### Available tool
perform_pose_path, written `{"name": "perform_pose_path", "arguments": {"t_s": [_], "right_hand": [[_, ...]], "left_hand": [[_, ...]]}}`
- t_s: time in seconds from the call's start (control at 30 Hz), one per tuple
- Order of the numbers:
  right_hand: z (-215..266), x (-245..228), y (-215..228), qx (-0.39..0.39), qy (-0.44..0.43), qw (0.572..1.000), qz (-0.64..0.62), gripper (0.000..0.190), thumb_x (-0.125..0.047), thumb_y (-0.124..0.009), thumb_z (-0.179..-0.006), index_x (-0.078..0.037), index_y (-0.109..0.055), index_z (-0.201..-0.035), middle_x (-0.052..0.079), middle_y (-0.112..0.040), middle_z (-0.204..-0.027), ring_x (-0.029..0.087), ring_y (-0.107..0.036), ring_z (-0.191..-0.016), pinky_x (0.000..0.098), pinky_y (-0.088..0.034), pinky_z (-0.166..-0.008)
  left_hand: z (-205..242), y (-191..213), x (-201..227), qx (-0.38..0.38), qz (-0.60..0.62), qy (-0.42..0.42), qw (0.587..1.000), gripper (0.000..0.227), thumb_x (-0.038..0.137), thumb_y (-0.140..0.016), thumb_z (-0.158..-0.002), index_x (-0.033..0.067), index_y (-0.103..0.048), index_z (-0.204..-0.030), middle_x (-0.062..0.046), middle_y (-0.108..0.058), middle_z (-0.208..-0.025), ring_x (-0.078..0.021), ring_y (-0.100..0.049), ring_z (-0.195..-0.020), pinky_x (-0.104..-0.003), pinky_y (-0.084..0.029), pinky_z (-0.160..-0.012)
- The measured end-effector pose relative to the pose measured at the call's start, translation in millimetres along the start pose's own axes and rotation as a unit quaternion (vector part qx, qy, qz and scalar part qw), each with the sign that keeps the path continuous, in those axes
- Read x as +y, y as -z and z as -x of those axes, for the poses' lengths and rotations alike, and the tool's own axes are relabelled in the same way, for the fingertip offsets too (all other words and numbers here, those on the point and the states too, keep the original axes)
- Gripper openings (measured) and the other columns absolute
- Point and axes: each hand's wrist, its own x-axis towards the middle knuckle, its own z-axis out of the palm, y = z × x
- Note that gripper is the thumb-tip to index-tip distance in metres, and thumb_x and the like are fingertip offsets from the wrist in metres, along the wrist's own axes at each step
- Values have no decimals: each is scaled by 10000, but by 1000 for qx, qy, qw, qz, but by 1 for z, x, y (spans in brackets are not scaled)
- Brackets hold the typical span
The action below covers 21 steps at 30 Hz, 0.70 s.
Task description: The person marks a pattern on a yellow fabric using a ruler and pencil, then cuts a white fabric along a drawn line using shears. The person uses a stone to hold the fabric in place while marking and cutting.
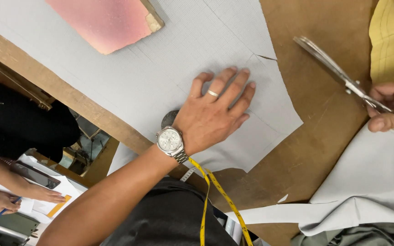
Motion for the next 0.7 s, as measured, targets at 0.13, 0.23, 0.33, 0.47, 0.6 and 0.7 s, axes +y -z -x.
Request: {"name": "perform_pose_path", "arguments": {"t_s": [0.13,0.23,0.33,0.47,0.6,0.7], "right_hand": [[-20,-38,-7,-62,-173,981,-61,366,51,-1166,-834,154,-871,-1024,398,-909,-712,440,-751,-643,593,-609,-433],[-29,-79,-25,-94,-194,976,-31,506,41,-1263,-805,98,-778,-939,248,-842,-874,370,-715,-696,538,-623,-455],[-29,-103,-32,-100,-181,978,27,536,-108,-1261,-856,49,-753,-920,195,-802,-840,339,-612,-634,509,-645,-520],[-21,-112,-45,-99,-178,977,-65,511,61,-1207,-885,95,-700,-935,224,-802,-912,346,-538,-603,537,-555,-547],[-21,-117,-53,-109,-170,979,-38,484,-9,-1255,-846,74,-786,-927,217,-694,-739,324,-587,-614,509,-561,-527],[-18,-149,-56,-91,-184,977,-58,422,25,-1196,-887,85,-792,-991,229,-773,-873,337,-627,-721,527,-594,-578]], "left_hand": [[-9,-12,13,-40,-1,8,999,812,688,-1002,-1166,174,-755,-1744,-144,-558,-1907,-345,-576,-1750,-605,-559,-1309],[-10,-4,19,-23,55,-41,997,804,706,-951,-1145,158,-747,-1697,-142,-733,-1744,-383,-619,-1665,-644,-529,-1332],[-2,0,20,-39,69,-55,995,717,633,-891,-1219,143,-729,-1718,-138,-672,-1826,-355,-610,-1706,-646,-512,-1378],[1,-4,6,-22,42,14,999,836,667,-1049,-1167,131,-775,-1747,-149,-585,-1881,-372,-598,-1729,-650,-520,-1381],[0,-2,-3,-25,-13,28,999,755,665,-1024,-1207,157,-777,-1707,-143,-569,-1898,-346,-615,-1722,-607,-548,-1329],[1,-6,-3,-19,-21,24,999,735,670,-1020,-1196,166,-807,-1687,-132,-595,-1882,-340,-622,-1707,-613,-548,-1313]]}}
